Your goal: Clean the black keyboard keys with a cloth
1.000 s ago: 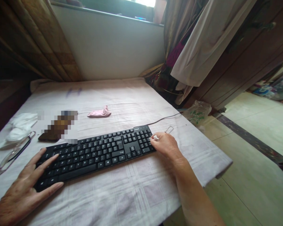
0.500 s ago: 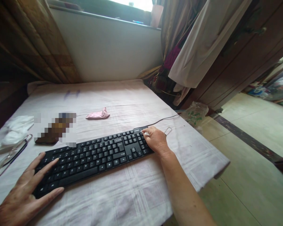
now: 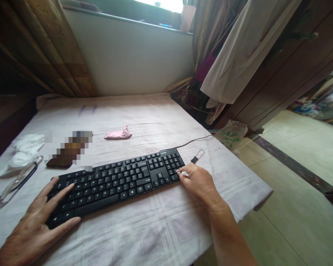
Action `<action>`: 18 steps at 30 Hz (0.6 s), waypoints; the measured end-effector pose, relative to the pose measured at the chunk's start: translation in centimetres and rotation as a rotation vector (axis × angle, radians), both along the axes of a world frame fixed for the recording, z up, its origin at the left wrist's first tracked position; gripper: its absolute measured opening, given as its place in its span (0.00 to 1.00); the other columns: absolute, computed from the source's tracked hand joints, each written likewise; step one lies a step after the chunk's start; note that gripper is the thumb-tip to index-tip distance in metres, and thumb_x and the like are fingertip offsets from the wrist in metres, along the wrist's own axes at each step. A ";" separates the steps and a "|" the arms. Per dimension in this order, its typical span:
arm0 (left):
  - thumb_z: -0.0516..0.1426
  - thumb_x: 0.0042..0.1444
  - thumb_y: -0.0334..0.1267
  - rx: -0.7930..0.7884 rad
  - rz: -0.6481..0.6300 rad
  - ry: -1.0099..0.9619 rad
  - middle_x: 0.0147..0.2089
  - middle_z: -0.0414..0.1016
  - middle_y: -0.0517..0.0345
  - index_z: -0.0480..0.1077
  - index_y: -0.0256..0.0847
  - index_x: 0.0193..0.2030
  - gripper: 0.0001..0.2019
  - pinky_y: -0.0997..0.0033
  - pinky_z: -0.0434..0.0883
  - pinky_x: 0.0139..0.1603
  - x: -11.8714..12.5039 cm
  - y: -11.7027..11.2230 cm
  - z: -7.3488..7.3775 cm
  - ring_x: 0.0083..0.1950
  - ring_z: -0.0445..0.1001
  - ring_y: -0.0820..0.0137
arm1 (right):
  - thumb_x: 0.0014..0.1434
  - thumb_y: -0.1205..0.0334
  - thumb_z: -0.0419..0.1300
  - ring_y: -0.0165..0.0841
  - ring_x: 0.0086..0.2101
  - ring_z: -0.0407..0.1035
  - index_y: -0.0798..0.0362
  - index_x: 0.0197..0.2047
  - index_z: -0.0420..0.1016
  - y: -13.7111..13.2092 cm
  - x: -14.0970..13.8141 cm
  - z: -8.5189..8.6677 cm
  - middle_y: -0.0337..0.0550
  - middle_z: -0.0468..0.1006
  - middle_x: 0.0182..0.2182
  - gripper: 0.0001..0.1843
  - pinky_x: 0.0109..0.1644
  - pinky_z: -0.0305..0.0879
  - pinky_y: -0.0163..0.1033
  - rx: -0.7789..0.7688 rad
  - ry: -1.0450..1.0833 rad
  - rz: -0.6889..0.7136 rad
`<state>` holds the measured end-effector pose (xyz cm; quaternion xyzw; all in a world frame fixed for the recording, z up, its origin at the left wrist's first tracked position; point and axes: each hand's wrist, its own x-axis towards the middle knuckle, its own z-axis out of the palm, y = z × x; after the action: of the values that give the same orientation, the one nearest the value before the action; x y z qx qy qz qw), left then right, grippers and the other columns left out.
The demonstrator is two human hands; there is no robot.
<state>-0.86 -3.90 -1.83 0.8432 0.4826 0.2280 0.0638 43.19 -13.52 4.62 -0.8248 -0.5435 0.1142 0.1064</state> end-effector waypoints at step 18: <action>0.57 0.54 0.57 -0.026 -0.006 0.045 0.78 0.38 0.54 0.57 0.54 0.70 0.36 0.40 0.66 0.65 -0.2 -0.2 -0.2 0.73 0.54 0.43 | 0.59 0.61 0.58 0.41 0.44 0.77 0.46 0.43 0.84 6.8 -1.9 -0.3 0.46 0.84 0.43 0.13 0.43 0.67 0.38 0.043 -0.113 0.002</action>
<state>-1.04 -4.07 -2.07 0.8488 0.4842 0.2024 0.0647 41.26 -6.76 4.32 -0.8269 -0.5518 0.0557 0.0930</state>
